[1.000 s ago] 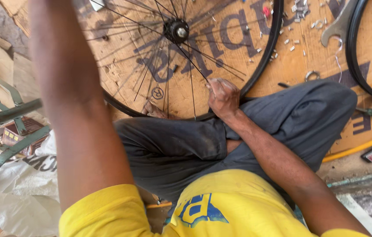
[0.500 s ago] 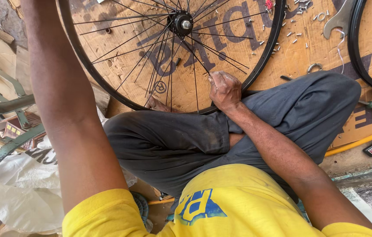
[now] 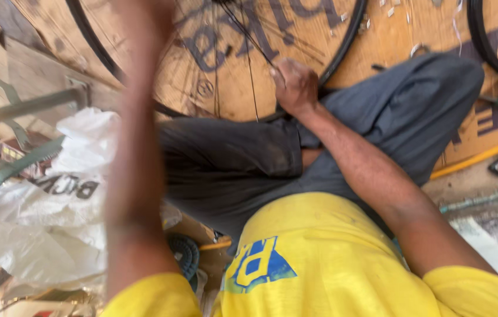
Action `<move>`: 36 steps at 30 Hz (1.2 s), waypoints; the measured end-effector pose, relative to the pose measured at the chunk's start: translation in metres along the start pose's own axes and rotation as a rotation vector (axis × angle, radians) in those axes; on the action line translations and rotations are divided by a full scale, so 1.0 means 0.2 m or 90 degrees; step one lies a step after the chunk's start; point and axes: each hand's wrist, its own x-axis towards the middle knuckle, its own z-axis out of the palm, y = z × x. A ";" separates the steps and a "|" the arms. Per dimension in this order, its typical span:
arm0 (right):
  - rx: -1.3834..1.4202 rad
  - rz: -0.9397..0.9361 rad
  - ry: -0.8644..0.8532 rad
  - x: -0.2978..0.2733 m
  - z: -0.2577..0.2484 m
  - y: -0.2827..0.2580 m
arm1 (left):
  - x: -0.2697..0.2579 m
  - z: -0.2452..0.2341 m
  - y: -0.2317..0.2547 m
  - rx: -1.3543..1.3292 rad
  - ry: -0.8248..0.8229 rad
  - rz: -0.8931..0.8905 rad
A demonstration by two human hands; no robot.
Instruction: The person sits on the floor and works on a bicycle wheel, repeatedly inserting and tightening small metal nipples onto the spokes. The person uses their hands to manipulate the wheel and the small parts, occasionally rotating the wheel to access different sections.
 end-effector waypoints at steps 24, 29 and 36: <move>0.443 0.241 0.204 -0.15 -0.51 0.08 | -0.52 0.79 -0.27 -0.255 -0.075 -0.164; 0.587 0.219 0.306 -0.11 -0.47 -0.05 | -0.57 0.67 -0.04 -0.335 -0.142 -0.220; 0.683 0.054 0.378 0.03 -0.56 -0.13 | -0.56 0.49 0.15 -0.435 -0.277 -0.189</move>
